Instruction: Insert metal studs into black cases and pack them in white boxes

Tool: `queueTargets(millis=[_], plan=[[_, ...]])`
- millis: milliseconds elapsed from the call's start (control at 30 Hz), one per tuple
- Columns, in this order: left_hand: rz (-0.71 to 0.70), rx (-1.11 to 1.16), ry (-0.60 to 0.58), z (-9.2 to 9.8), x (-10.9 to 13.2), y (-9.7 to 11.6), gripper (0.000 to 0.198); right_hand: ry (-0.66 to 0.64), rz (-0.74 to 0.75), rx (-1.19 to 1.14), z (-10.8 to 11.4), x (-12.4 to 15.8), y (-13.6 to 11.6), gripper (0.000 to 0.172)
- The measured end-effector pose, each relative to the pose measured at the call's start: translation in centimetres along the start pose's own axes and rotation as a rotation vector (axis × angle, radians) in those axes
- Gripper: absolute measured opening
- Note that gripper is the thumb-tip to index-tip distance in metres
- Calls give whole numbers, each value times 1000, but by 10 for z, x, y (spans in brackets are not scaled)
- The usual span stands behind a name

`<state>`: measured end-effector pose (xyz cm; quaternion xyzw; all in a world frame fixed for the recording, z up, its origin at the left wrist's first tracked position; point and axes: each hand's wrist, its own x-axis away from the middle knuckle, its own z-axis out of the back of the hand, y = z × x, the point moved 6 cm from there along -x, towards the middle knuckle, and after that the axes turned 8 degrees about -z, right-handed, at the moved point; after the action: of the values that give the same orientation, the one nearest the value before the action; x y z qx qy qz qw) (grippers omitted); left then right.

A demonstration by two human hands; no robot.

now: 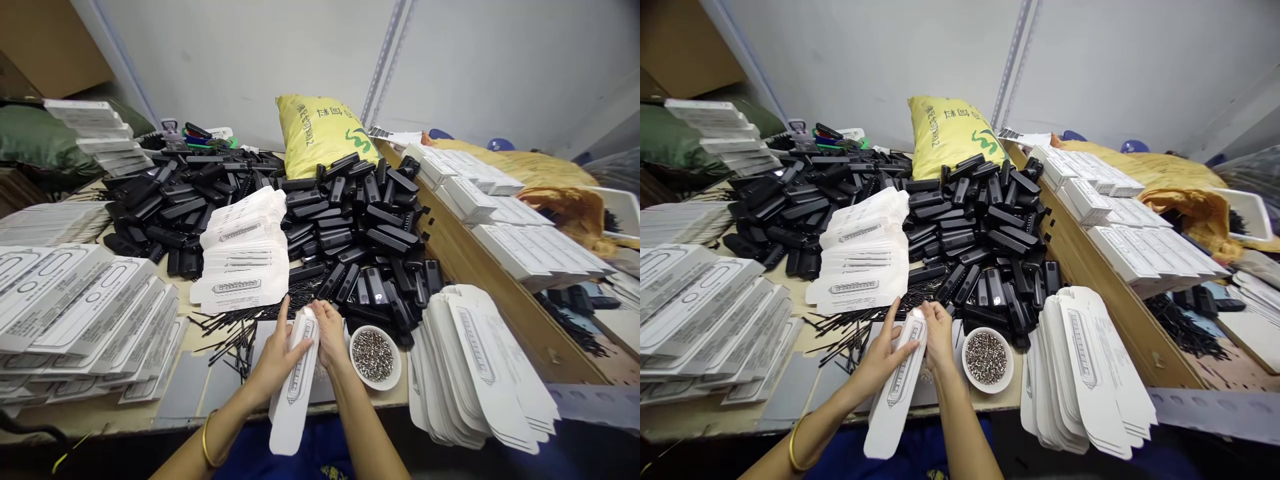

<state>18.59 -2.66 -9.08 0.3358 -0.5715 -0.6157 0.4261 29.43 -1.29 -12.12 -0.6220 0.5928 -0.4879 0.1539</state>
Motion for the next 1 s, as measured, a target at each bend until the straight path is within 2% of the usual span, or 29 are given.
queueTargets(millis=[133, 233, 300, 367, 433, 467, 500, 533, 600, 633, 667, 733, 800, 867, 933, 1000], plan=[[-12, 14, -12, 7, -3, 1, 93, 14, 131, 107, 5, 27, 1, 33], [-19, 16, -31, 13, 5, -4, 78, 8, 136, 115, 10, 38, 9, 30], [-194, -75, -75, 14, 18, 0, 65, 114, 93, 17, 18, 39, 21, 31], [-505, -284, -98, 14, 38, 11, 55, 204, 69, -14, 21, 38, 30, 31], [-755, -464, -60, 16, 60, 22, 45, 132, 100, 151, 10, 40, 30, 27], [-779, -511, -13, 21, 66, 25, 43, 48, 148, 308, 1, 41, 26, 25], [-725, -536, 59, 31, 66, 26, 41, -36, 224, 500, -7, 44, 19, 22], [-608, -558, 144, 43, 63, 26, 42, -107, 318, 712, -12, 47, 12, 21], [-282, -647, 291, 71, 52, 20, 53, -171, 538, 1166, -14, 50, -1, 36], [-147, -705, 330, 83, 47, 18, 58, -207, 594, 1370, -11, 48, -2, 43], [-66, -757, 332, 90, 41, 18, 61, -239, 634, 1530, -6, 45, -3, 46], [-46, -818, 247, 92, 30, 18, 63, -296, 698, 1723, 5, 37, -4, 42], [-73, -849, 159, 85, 23, 16, 63, -337, 743, 1753, 9, 31, -12, 34], [-63, -889, 87, 74, 21, 11, 60, -298, 741, 1632, 9, 28, -33, 26], [-40, -950, 32, 63, 20, 7, 59, -127, 699, 1355, 9, 26, -64, 23], [-57, -1016, 28, 51, 18, 10, 58, 61, 652, 1017, 10, 28, -90, 31]])
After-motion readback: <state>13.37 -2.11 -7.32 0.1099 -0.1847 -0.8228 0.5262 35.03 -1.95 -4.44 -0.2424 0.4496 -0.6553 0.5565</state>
